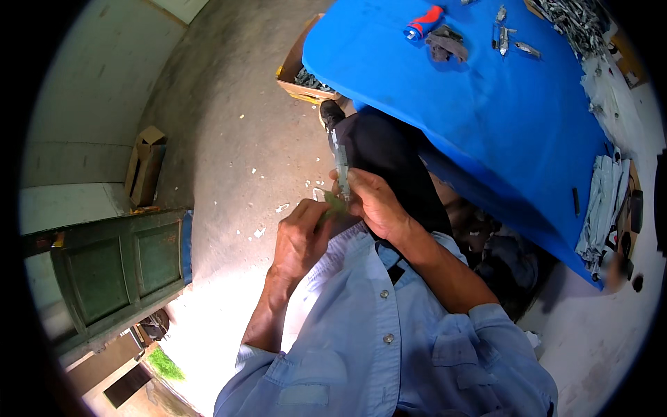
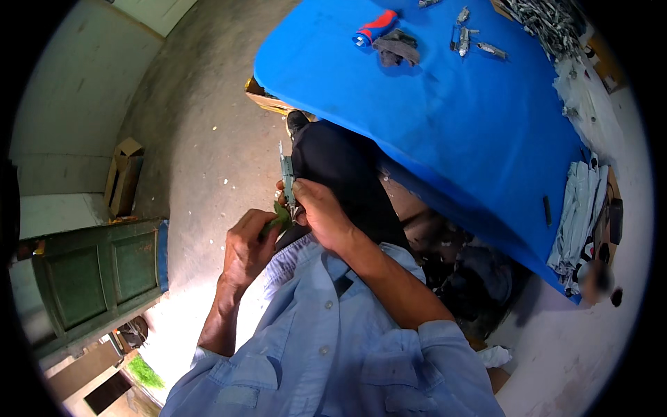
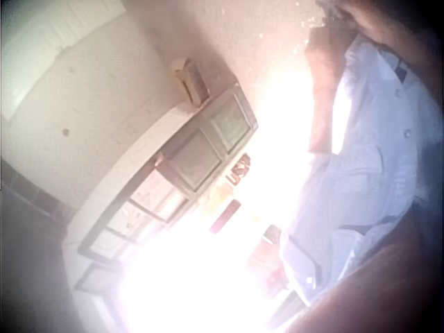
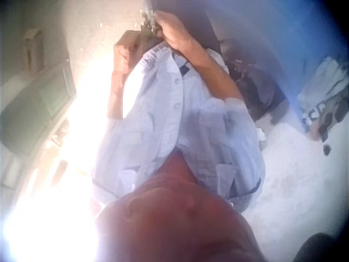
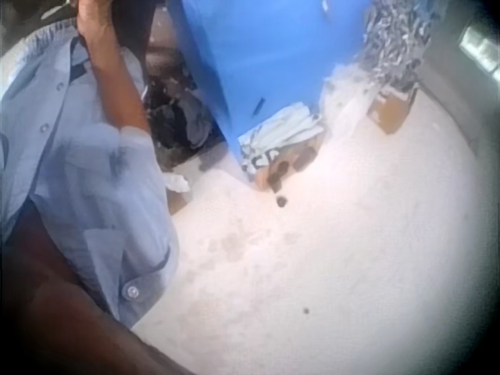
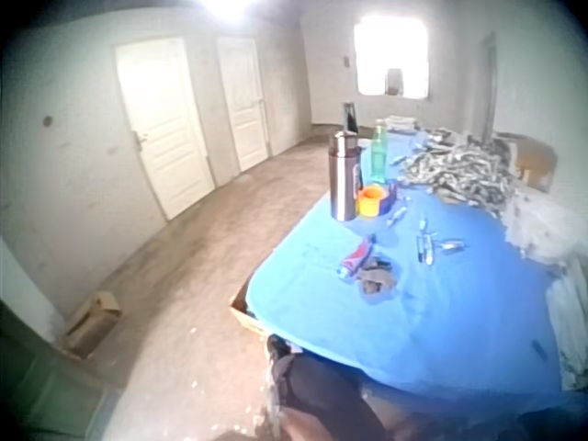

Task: The person sits at a blue table and cleans small metal parts by hand. They use a green cloth and a grey rag to wipe the parts, occasionally picking up new items from a cardboard box or the table surface.

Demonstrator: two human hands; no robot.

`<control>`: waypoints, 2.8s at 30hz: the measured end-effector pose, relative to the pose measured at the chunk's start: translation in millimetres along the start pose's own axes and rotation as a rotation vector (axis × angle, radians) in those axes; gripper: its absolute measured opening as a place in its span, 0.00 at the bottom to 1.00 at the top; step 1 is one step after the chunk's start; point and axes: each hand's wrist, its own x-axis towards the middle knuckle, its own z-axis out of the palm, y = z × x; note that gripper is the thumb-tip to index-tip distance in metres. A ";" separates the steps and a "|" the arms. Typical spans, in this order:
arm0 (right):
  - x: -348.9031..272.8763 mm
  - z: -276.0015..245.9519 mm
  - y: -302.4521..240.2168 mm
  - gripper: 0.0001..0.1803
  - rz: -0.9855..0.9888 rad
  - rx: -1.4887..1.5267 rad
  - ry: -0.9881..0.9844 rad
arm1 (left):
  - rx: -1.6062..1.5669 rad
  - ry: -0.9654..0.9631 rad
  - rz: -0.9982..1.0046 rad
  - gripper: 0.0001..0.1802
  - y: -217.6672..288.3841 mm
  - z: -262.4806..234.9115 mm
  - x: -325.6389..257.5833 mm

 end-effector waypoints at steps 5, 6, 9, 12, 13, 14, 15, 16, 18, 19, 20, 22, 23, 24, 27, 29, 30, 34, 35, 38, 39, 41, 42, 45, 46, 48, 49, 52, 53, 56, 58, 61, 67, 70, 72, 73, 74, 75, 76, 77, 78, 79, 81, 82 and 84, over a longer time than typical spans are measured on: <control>1.5 0.7 0.3 0.19 -0.012 0.018 -0.030 | -0.087 0.067 0.034 0.14 9.9 3.6 14.4; 0.9 5.9 0.9 0.19 -0.008 0.030 0.008 | -0.094 0.034 0.032 0.13 11.3 4.4 13.7; -0.1 7.6 -0.4 0.18 -0.017 0.053 0.044 | -0.107 -0.054 0.034 0.12 15.0 6.8 8.9; 2.7 -1.4 2.2 0.19 -0.022 0.096 -0.015 | -0.103 -0.064 0.067 0.12 11.2 -0.2 3.9; 3.0 -1.2 0.4 0.20 -0.019 0.113 -0.044 | -0.020 -0.093 0.032 0.11 1.5 -4.5 1.8; 2.3 0.4 -0.4 0.20 -0.012 0.100 -0.016 | -0.032 -0.073 0.009 0.10 -2.9 -6.0 0.3; 1.3 3.0 -1.5 0.19 -0.005 0.086 0.012 | -0.044 -0.054 -0.014 0.10 -4.6 -7.3 1.3; 1.1 6.6 -2.8 0.19 0.004 0.072 0.037 | -0.053 -0.031 -0.038 0.09 -5.2 -8.7 2.3; 2.0 4.7 -1.8 0.19 -0.003 0.080 0.001 | -0.112 0.013 -0.050 0.08 -2.8 -4.7 7.8; 2.1 5.7 -3.6 0.19 -0.009 0.084 -0.016 | -0.130 0.035 -0.040 0.08 -0.7 -0.9 11.8; 1.1 8.1 -4.8 0.19 -0.010 0.094 0.003 | -0.148 0.057 -0.029 0.08 1.6 3.0 14.6; -2.3 13.8 -7.8 0.19 -0.016 0.115 0.044 | -0.131 0.033 -0.010 0.09 4.4 9.9 16.0; -1.0 10.0 -5.8 0.18 -0.037 0.126 0.010 | -0.128 0.024 0.003 0.09 4.7 12.7 13.9; 1.7 3.2 -1.2 0.18 -0.057 0.138 -0.025 | -0.124 0.015 0.016 0.09 5.4 13.8 11.5; 1.4 -1.0 -2.4 0.18 -0.063 0.191 -0.050 | -0.114 -0.086 0.011 0.13 4.7 3.9 3.6; 1.8 -0.7 -4.1 0.19 -0.048 0.217 -0.056 | -0.122 -0.085 -0.035 0.13 1.1 -3.5 2.9; 2.8 -1.4 -4.0 0.19 -0.040 0.223 -0.064 | -0.139 -0.053 -0.086 0.12 0.2 -6.9 4.1; 0.6 5.0 -6.6 0.18 0.017 0.158 -0.009 | -0.199 0.064 -0.204 0.09 -4.8 -18.6 8.9; -1.1 9.0 -9.1 0.18 0.019 0.129 0.020 | -0.202 0.088 -0.203 0.09 -4.4 -20.7 11.9; -2.3 6.5 -9.0 0.18 0.025 0.097 -0.009 | -0.192 0.152 -0.174 0.08 2.1 -23.7 24.1; -2.3 5.1 -9.8 0.18 0.023 0.089 -0.023 | -0.186 0.173 -0.161 0.07 4.8 -23.6 28.0; -3.4 8.6 -9.1 0.17 0.033 0.108 -0.001 | -0.113 0.149 -0.079 0.07 3.6 -17.2 31.9; -3.7 10.4 -8.8 0.17 0.039 0.117 0.009 | -0.075 0.137 -0.039 0.07 1.6 -12.9 33.4; -2.0 1.4 -5.6 0.16 0.024 0.123 -0.122 | 0.012 0.135 0.044 0.08 6.7 1.0 38.2; -1.6 0.8 -4.1 0.16 0.034 0.129 -0.106 | 0.016 0.148 0.059 0.08 8.8 3.7 41.0; -1.6 0.2 -0.7 0.15 0.054 0.139 -0.074 | 0.071 0.193 0.102 0.08 6.6 4.3 49.0; -0.2 -1.8 -0.7 0.14 0.061 0.150 -0.092 | 0.099 0.217 0.127 0.08 5.7 4.3 54.2; 1.4 -5.8 3.4 0.13 0.090 0.160 -0.066 | 0.114 0.239 0.074 0.07 -3.2 2.4 63.5; 0.1 -3.4 1.7 0.13 0.094 0.169 -0.073 | 0.121 0.270 0.072 0.07 -6.1 1.6 65.2; -0.6 -3.8 -0.3 0.14 0.090 0.203 -0.149 | 0.146 0.311 0.086 0.06 -8.8 0.3 71.8; 0.9 -5.8 -1.1 0.14 0.093 0.191 -0.121 | 0.094 0.261 0.048 0.06 -0.6 -0.5 70.5; -0.3 -2.8 -1.6 0.14 0.071 0.208 -0.091 | 0.068 0.184 0.120 0.08 4.5 1.0 62.5; -2.8 1.5 -14.0 0.17 -0.049 0.098 -0.010 | 0.098 0.130 0.188 0.09 40.2 3.4 63.9; -12.9 3.5 -42.8 0.19 -0.152 -0.081 -0.044 | 0.094 0.187 0.224 0.09 50.8 3.2 80.8; -15.8 2.9 -62.9 0.18 -0.210 -0.107 -0.052 | 0.087 0.237 0.297 0.09 64.3 2.4 103.5; -19.7 2.7 -73.5 0.18 -0.247 -0.125 -0.066 | 0.102 0.255 0.307 0.09 67.2 3.0 112.2; -25.3 2.7 -84.6 0.18 -0.283 -0.144 -0.079 | 0.116 0.274 0.316 0.09 70.9 4.0 121.2; -33.2 1.5 -98.6 0.18 -0.316 -0.215 -0.042 | 0.101 0.296 0.335 0.07 78.0 6.3 131.8; -38.7 -4.3 -109.5 0.18 -0.315 -0.219 -0.031 | 0.096 0.310 0.337 0.07 81.1 9.9 140.8; -43.8 -10.4 -119.5 0.18 -0.313 -0.223 -0.021 | 0.090 0.326 0.337 0.07 82.9 13.5 149.9; -49.2 -16.7 -129.3 0.18 -0.310 -0.228 -0.012 | 0.085 0.342 0.336 0.06 86.0 15.5 158.3; -57.3 -25.1 -138.7 0.18 -0.303 -0.181 0.027 | 0.076 0.356 0.339 0.06 92.1 17.9 166.5; -71.2 -38.9 -161.8 0.19 -0.344 -0.184 0.105 | 0.069 0.384 0.323 0.06 96.7 18.7 177.2; -78.1 -46.7 -174.5 0.19 -0.364 -0.182 0.143 | 0.063 0.393 0.322 0.06 92.5 18.9 182.4; -87.0 -71.1 -197.7 0.20 -0.406 -0.121 0.205 | 0.054 0.410 0.309 0.07 77.8 18.9 192.1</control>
